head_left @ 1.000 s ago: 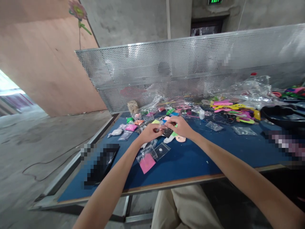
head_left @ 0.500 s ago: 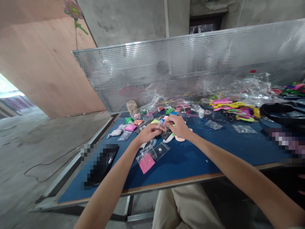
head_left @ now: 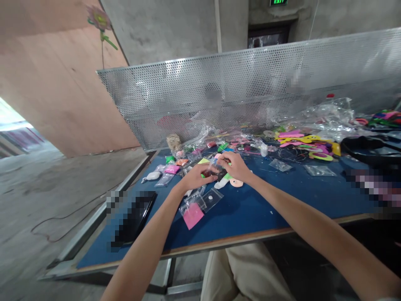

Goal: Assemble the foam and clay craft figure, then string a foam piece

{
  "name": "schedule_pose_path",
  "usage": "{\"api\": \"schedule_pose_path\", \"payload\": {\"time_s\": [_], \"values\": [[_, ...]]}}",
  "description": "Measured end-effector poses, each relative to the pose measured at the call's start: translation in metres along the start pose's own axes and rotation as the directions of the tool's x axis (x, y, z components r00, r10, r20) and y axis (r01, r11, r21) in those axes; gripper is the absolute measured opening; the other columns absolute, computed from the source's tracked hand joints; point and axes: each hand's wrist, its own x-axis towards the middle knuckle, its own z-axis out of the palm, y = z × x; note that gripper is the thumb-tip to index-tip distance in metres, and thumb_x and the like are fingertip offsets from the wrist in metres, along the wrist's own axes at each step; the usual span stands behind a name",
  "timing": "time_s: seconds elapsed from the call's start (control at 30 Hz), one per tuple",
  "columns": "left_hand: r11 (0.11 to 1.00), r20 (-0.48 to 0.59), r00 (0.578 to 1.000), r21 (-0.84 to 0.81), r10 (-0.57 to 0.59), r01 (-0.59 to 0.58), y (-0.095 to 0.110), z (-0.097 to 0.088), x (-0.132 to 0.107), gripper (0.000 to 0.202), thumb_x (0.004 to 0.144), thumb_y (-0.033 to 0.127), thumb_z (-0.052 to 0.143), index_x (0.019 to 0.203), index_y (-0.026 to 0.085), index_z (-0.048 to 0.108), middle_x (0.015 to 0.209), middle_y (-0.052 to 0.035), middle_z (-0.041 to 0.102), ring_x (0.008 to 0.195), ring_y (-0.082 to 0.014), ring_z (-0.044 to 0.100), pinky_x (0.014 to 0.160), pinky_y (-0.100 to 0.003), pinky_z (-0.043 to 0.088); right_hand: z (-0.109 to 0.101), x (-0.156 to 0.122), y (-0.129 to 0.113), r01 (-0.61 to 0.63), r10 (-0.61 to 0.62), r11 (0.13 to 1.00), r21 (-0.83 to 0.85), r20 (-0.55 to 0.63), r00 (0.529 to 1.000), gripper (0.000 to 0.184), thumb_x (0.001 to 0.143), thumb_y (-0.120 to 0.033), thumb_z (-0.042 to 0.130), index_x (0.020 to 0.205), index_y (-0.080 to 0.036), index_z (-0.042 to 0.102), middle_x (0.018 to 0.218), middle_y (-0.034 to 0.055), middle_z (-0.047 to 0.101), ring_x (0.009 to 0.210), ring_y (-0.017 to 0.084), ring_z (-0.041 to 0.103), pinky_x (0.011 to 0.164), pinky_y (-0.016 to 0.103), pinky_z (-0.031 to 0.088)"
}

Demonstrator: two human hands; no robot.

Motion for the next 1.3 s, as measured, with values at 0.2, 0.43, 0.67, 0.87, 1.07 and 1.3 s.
{"api": "schedule_pose_path", "payload": {"time_s": [0.2,0.43,0.67,0.87,1.07,1.3], "values": [[0.996,-0.058,0.998,0.094,-0.007,0.012,-0.003,0.003,-0.001,0.023,0.086,0.037,0.066,0.098,0.022,0.077,0.09,-0.0044,0.076,0.072,-0.0149,0.065,0.069,-0.025,0.048,-0.002,-0.002,0.002,0.064,-0.059,0.995,-0.077,0.063,0.996,0.025,0.095,-0.037,0.054,0.08,-0.022,0.067,0.08,0.0013,0.067,0.078,0.018,0.056,0.082,0.033,0.032],[0.985,-0.11,0.993,0.167,-0.033,0.052,-0.003,0.001,-0.001,0.025,0.084,0.041,0.066,0.097,0.023,0.077,0.085,-0.0038,0.075,0.067,-0.0146,0.064,0.067,-0.024,0.048,-0.005,-0.001,0.0,0.057,-0.051,0.991,-0.119,0.057,0.997,0.028,0.097,-0.042,0.051,0.087,-0.022,0.069,0.083,0.0036,0.067,0.08,0.019,0.055,0.083,0.035,0.033],[0.973,-0.248,0.954,-0.196,-0.167,0.119,-0.006,-0.005,-0.008,0.049,0.086,0.044,0.064,0.127,0.018,0.063,0.115,-0.0094,0.07,0.097,-0.0235,0.068,0.082,-0.032,0.055,-0.007,0.001,0.003,-0.097,0.104,0.984,0.146,-0.037,0.994,0.043,0.092,-0.053,0.052,0.117,-0.019,0.063,0.099,0.0084,0.065,0.076,0.019,0.055,0.067,0.031,0.04],[0.962,-0.169,0.971,-0.242,-0.169,0.125,-0.01,0.0,-0.007,0.049,0.082,0.044,0.069,0.124,0.02,0.066,0.125,-0.0113,0.066,0.111,-0.0293,0.063,0.089,-0.038,0.054,-0.006,0.003,0.002,-0.177,0.182,0.93,0.322,0.014,0.983,0.036,0.088,-0.054,0.057,0.083,-0.02,0.068,0.071,0.0016,0.06,0.061,0.015,0.049,0.057,0.028,0.036],[0.986,-0.243,0.96,-0.126,-0.141,0.113,-0.013,-0.003,-0.004,0.039,0.085,0.047,0.065,0.113,0.02,0.072,0.116,-0.0096,0.071,0.11,-0.0274,0.064,0.083,-0.032,0.054,-0.003,0.003,0.007,-0.19,0.215,0.929,0.318,-0.045,0.976,0.033,0.085,-0.052,0.061,0.08,-0.02,0.069,0.071,0.0022,0.063,0.063,0.016,0.053,0.058,0.029,0.038],[0.929,-0.457,0.863,-0.368,-0.217,0.038,-0.014,-0.006,-0.003,0.028,0.082,0.042,0.069,0.094,0.018,0.076,0.113,-0.0091,0.07,0.094,-0.0201,0.065,0.072,-0.026,0.052,-0.004,0.005,0.022,-0.211,0.26,0.915,0.343,-0.105,0.96,0.032,0.085,-0.049,0.061,0.079,-0.019,0.07,0.066,0.0009,0.058,0.058,0.014,0.046,0.054,0.028,0.033]]}}
